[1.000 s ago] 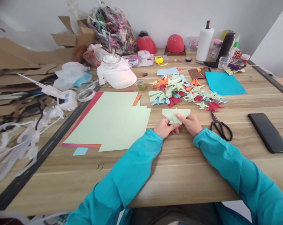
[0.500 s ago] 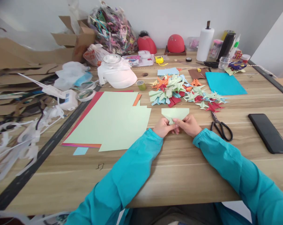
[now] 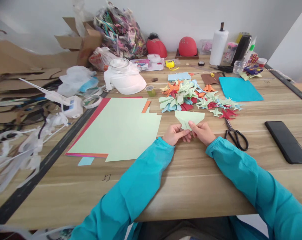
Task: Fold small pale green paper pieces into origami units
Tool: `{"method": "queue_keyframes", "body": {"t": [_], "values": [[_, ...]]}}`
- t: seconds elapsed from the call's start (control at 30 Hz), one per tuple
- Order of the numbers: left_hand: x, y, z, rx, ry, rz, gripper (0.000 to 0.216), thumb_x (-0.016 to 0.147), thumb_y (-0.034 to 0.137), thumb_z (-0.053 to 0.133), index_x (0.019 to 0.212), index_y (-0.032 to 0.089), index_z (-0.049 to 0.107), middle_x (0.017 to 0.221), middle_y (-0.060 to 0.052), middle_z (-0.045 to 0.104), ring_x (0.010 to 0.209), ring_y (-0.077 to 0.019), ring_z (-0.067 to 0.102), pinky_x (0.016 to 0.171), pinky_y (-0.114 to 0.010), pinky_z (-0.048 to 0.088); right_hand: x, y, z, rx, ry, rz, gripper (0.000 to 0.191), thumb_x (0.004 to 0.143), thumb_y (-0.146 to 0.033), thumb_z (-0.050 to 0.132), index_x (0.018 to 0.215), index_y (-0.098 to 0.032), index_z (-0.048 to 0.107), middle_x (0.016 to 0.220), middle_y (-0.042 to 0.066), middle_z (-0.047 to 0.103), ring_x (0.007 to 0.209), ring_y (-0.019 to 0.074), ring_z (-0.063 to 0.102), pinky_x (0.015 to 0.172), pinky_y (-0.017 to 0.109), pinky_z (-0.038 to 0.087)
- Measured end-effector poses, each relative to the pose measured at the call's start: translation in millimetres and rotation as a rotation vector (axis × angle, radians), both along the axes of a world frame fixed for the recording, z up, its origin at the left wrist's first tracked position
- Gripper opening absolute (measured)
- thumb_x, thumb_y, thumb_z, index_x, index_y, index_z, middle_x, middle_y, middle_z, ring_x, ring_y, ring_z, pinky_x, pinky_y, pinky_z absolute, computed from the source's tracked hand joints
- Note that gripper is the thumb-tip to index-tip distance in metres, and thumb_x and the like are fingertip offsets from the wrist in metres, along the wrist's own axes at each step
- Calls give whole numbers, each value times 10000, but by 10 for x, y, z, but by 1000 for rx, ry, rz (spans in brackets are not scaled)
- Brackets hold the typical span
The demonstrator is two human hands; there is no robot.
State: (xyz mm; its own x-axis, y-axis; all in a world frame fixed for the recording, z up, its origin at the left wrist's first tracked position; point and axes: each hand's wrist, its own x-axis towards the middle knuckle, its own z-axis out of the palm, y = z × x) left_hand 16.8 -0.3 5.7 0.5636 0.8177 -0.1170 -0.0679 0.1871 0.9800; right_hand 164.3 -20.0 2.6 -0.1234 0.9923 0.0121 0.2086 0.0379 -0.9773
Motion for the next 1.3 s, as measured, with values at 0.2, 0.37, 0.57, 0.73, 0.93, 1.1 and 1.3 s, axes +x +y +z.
{"method": "queue_keyframes", "body": {"t": [0.2,0.37,0.57,0.73,0.93,1.1,1.3], "values": [[4,-8,-7,10,-5,-18,261,651,329,677,657,97,559,544,-19,610,448,-100,580,414,-185,417,-35,-19,69,75,85,183,449,707,-528,578,464,-152,544,448,4,549,407,78,437,407,218,317],[1,-1,-2,-18,-24,-10,287,614,332,706,623,106,529,483,0,584,412,-106,565,402,-194,416,-30,-30,45,102,127,125,478,684,-507,614,382,-158,491,402,1,509,405,87,432,423,234,321],[-12,12,-7,-42,-52,-20,310,591,354,715,608,97,542,489,-13,593,402,-112,562,411,-212,433,26,-1,-33,5,105,-12,529,730,-523,556,360,-155,473,318,-31,379,343,54,308,394,234,221],[-11,14,-14,-56,-61,-16,347,558,389,727,597,98,543,490,-14,596,396,-113,561,409,-215,440,26,1,-23,14,90,-20,557,757,-528,520,352,-152,448,318,-29,368,345,53,314,405,236,219],[-3,19,-30,-37,-18,-43,366,552,415,725,602,94,556,483,-12,586,383,-109,551,391,-207,420,18,-1,-30,23,57,40,534,723,-534,557,376,-147,433,341,-37,371,353,47,303,394,227,206],[-8,13,-31,-12,-33,8,380,593,465,681,647,105,571,549,-21,610,404,-103,555,400,-213,424,32,16,-53,28,107,8,547,746,-523,536,366,-152,408,333,-36,367,357,50,307,405,228,233],[-17,37,-44,59,-50,158,390,586,456,687,527,132,479,435,38,526,279,-32,388,305,-177,243,27,-13,-29,1,11,68,515,739,-532,535,413,-137,482,360,-29,408,363,52,342,395,215,257]]}}
